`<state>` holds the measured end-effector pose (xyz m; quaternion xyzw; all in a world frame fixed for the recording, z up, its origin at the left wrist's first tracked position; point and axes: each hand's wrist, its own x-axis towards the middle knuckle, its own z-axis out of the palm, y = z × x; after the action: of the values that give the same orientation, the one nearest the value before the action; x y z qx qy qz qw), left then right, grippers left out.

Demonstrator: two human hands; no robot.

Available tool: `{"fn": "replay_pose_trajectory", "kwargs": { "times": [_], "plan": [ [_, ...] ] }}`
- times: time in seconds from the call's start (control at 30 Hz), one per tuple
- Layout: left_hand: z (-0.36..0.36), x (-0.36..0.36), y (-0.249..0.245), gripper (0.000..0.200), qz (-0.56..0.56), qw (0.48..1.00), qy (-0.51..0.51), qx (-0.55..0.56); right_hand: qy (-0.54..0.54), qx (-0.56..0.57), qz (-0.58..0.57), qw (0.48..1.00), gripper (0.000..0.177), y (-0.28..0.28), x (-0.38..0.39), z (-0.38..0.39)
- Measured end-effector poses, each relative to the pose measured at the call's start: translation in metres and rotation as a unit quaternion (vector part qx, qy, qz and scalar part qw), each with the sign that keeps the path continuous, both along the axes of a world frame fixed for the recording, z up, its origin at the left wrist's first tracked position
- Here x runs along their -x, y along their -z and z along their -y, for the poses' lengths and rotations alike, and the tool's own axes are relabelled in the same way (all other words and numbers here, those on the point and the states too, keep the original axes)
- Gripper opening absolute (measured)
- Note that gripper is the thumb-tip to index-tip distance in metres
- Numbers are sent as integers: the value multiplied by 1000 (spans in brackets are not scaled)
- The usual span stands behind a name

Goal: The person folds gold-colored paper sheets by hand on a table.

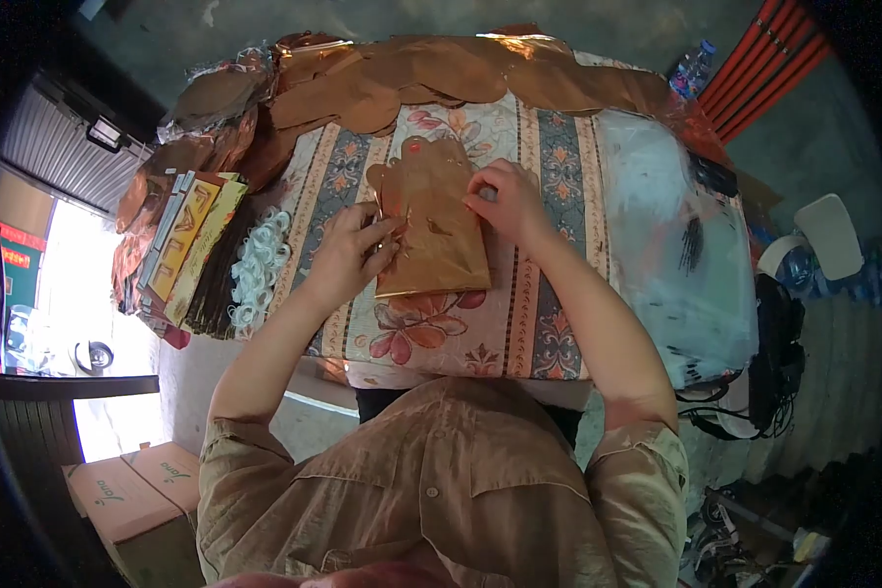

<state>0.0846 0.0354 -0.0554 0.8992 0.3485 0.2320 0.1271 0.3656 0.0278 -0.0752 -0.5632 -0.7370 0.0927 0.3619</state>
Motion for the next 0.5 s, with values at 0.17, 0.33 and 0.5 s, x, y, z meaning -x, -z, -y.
{"fn": "replay_pose_trajectory", "kwargs": {
  "times": [0.17,0.33,0.5],
  "plan": [
    [-1,1,1,35,-4,1000,9,-27,13,87,-198,976,21,-4,-5,4],
    [0,0,-1,32,-11,1000,-4,2,-39,-16,2,999,35,-19,15,25],
    [-1,0,1,32,-6,1000,-4,6,-107,30,175,978,60,-23,39,37]
  ]
}}
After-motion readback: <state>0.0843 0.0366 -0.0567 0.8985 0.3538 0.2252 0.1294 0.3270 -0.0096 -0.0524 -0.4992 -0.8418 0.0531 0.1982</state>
